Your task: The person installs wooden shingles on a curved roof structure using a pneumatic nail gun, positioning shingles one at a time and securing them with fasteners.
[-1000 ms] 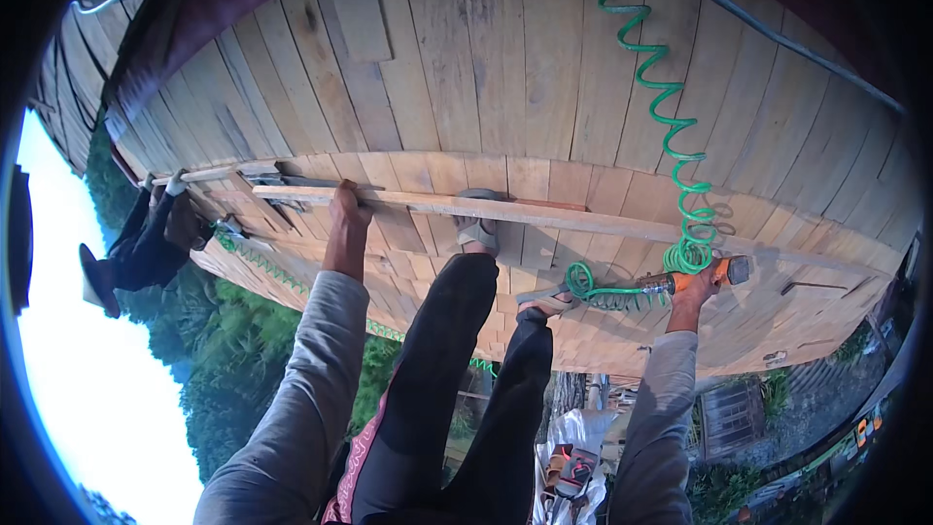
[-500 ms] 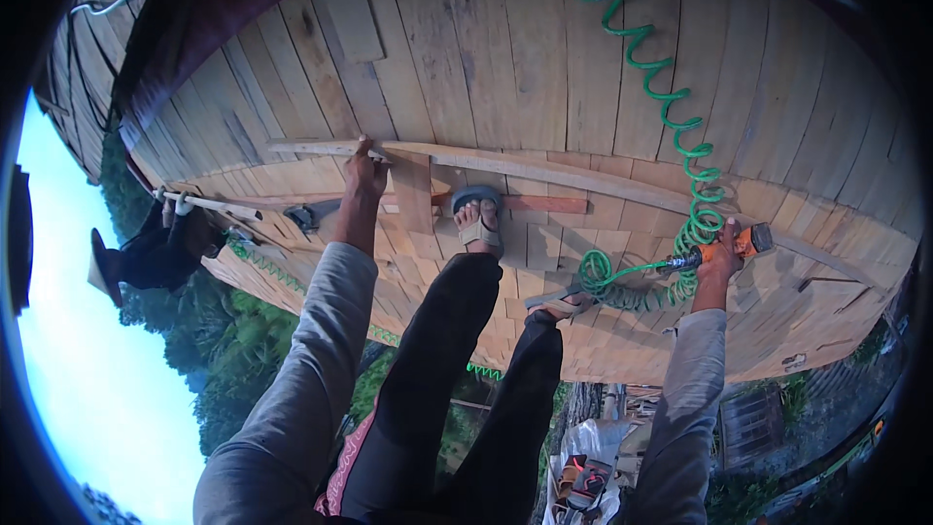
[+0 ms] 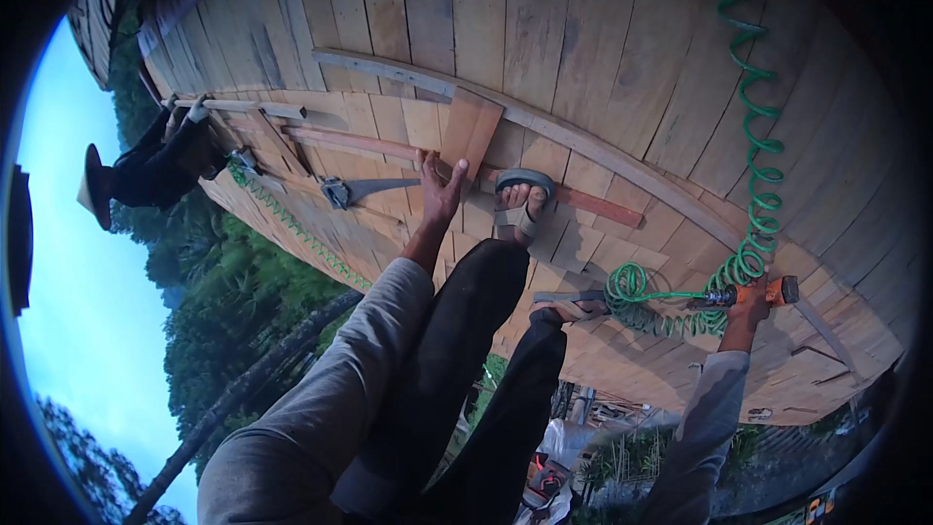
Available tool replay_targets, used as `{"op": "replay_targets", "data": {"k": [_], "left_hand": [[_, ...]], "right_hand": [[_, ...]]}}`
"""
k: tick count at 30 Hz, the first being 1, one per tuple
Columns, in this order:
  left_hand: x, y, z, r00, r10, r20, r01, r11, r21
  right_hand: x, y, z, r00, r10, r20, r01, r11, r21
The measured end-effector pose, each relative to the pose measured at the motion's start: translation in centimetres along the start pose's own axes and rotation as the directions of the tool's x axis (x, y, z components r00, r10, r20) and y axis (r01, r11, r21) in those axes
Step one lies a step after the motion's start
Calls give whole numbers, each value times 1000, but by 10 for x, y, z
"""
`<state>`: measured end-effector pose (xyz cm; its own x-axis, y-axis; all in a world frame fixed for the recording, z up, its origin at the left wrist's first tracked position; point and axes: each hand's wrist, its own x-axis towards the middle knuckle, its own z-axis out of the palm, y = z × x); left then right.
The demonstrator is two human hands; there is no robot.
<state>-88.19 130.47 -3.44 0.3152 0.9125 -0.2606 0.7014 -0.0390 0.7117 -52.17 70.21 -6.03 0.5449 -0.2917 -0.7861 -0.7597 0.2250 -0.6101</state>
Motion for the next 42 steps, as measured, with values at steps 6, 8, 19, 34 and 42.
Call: {"op": "replay_targets", "data": {"k": [6, 8, 19, 34, 42], "left_hand": [[-45, 22, 37, 996, 81, -22, -72, 958, 278], [-43, 5, 21, 992, 99, -78, -67, 937, 343], [-54, -1, 35, 981, 116, -156, -44, 914, 403], [23, 93, 32, 976, -153, -152, 103, 950, -295], [120, 71, 38, 846, -375, 380, 513, 768, -384]], "right_hand": [[11, -4, -39, 993, -39, 108, 53, 990, -132], [14, 18, -21, 990, 81, 118, -64, 988, -142], [17, 18, -22, 989, 45, -142, -73, 976, -203], [-16, 7, -12, 999, -32, -38, 25, 985, -170], [-115, 0, -36, 846, -532, 47, 511, 781, -360]]}}
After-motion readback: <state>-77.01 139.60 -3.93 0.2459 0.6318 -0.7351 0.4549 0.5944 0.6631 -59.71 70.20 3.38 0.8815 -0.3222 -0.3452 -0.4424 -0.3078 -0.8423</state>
